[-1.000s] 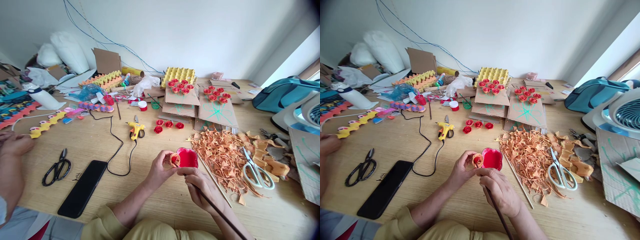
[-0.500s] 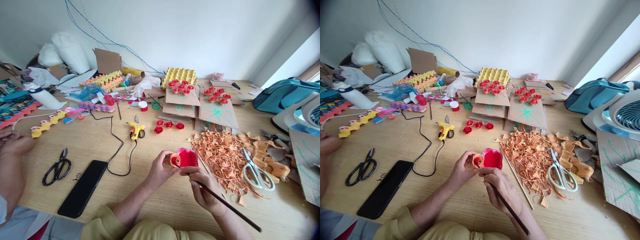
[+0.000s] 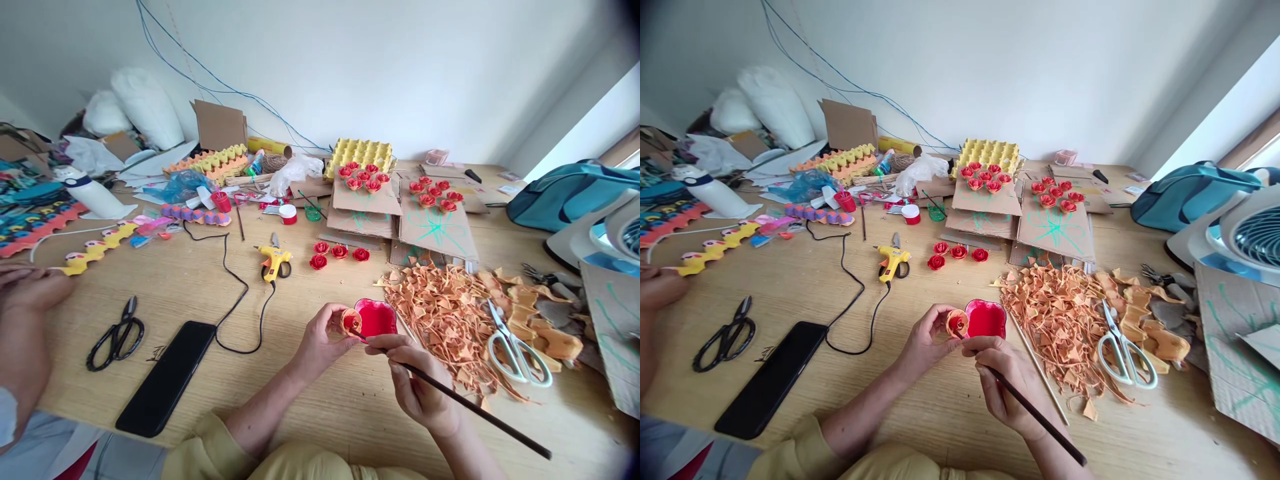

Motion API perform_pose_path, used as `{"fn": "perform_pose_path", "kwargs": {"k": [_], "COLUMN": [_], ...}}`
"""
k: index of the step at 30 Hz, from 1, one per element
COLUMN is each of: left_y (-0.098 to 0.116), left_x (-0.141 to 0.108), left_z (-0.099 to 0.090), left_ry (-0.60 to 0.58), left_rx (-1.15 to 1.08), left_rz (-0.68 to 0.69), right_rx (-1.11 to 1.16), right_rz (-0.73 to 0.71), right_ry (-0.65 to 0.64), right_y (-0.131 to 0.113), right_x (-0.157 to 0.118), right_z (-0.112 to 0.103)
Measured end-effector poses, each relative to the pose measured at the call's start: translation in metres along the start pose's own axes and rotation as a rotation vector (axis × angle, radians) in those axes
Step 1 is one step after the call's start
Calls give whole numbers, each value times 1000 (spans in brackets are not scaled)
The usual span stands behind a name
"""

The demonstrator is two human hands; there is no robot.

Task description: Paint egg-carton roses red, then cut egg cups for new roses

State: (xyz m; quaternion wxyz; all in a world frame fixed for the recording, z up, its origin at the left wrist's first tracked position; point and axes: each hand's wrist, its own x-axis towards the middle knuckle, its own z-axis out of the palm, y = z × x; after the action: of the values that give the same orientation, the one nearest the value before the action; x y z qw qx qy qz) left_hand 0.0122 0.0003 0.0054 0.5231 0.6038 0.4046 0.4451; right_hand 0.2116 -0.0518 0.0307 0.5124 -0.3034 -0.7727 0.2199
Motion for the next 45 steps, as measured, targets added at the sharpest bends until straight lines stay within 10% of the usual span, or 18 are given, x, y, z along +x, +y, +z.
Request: {"fn": "perform_pose_path", "kwargs": {"k": [14,45], "left_y": [-6,1], "left_x": [4,6], "left_z": [-2,-6], "left_ry": [71,-22], "left_rx": [-183,-360], "left_rz": [-74,-175], "right_rx": [-117,-320], "right_rz": [138,222], "right_ry": [223,46], "right_y": [15,11], "right_x": [0,7], "right_z": [-10,-13]}}
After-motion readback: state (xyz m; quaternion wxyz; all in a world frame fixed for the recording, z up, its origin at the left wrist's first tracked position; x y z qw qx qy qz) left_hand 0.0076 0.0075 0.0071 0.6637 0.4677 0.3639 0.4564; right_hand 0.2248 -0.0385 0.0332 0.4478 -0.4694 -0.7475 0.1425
